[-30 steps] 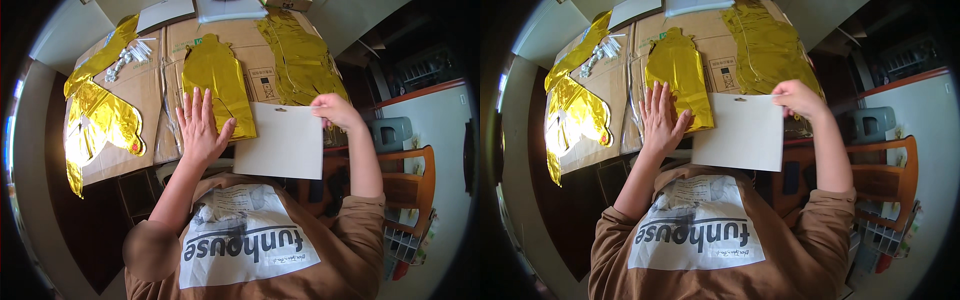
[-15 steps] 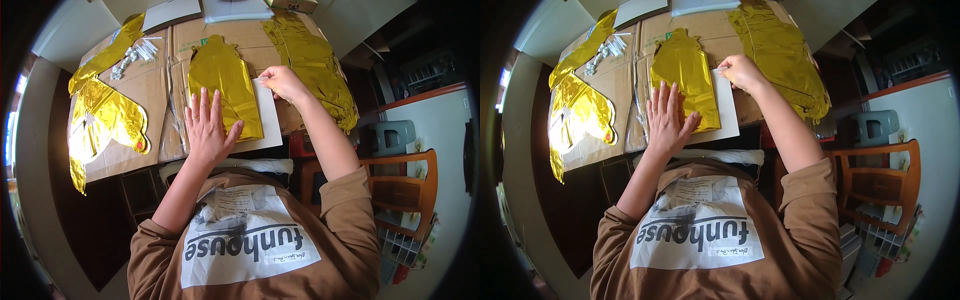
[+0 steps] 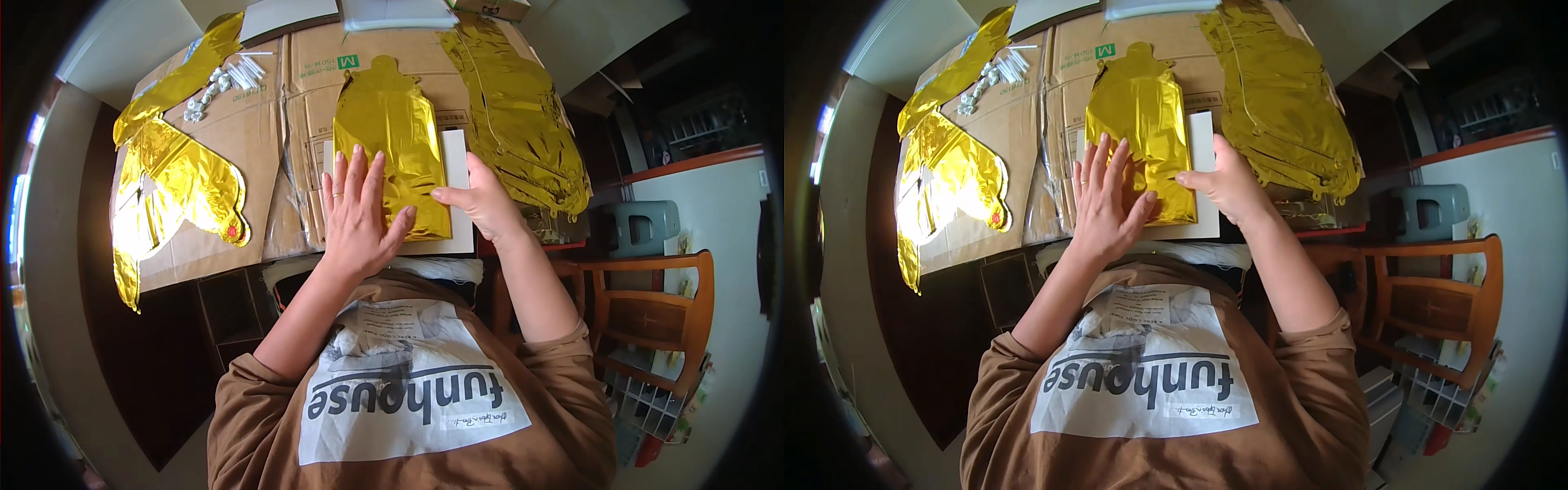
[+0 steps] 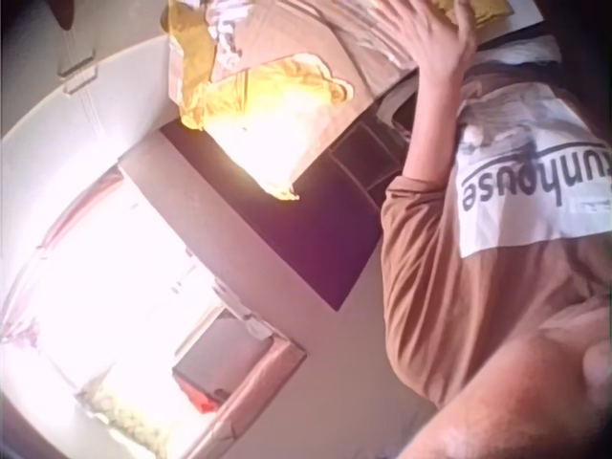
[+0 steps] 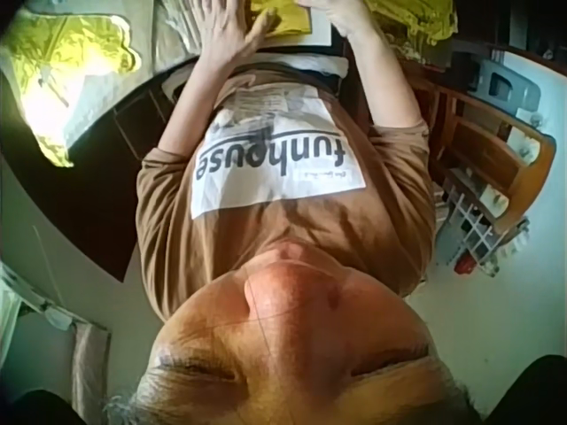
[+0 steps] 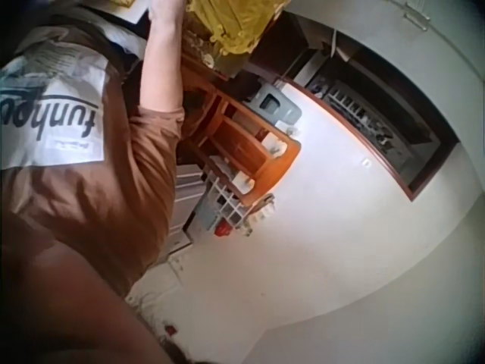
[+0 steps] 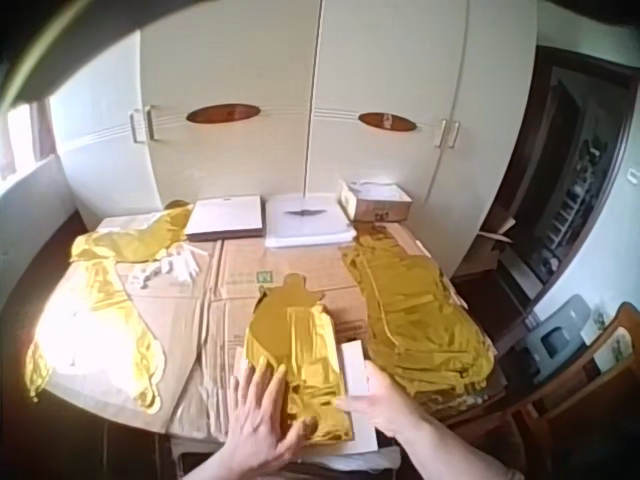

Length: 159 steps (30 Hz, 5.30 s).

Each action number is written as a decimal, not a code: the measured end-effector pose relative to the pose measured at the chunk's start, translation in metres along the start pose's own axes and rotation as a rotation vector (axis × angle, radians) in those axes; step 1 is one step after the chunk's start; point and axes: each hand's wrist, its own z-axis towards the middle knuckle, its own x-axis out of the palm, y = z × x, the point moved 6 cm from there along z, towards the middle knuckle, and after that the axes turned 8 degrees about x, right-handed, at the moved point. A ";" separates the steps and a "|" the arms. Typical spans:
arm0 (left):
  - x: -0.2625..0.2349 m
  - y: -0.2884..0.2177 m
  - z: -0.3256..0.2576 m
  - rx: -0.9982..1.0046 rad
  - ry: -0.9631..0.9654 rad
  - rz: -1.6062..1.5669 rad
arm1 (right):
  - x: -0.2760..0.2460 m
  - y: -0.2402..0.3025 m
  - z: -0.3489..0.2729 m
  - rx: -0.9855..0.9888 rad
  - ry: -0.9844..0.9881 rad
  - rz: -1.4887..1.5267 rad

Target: Folding gold-colored metallic sheets or balloons and placing them into cardboard boxes.

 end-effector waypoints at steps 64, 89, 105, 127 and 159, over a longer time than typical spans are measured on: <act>-0.052 0.031 -0.128 -0.594 0.194 -1.296 | 0.030 -0.073 -0.120 0.030 0.166 0.453; -0.038 0.111 -0.019 -0.693 0.140 -0.938 | 0.008 -0.004 0.030 0.104 0.125 -0.145; -0.037 0.043 0.045 0.257 0.079 0.185 | 0.011 0.029 0.092 0.068 -0.043 -0.465; 0.000 0.070 0.031 0.166 0.167 0.316 | 0.076 0.015 0.042 -0.477 -0.177 -1.466; -0.009 0.041 0.043 0.172 0.162 0.312 | -0.010 -0.060 -0.068 0.187 -0.326 -0.184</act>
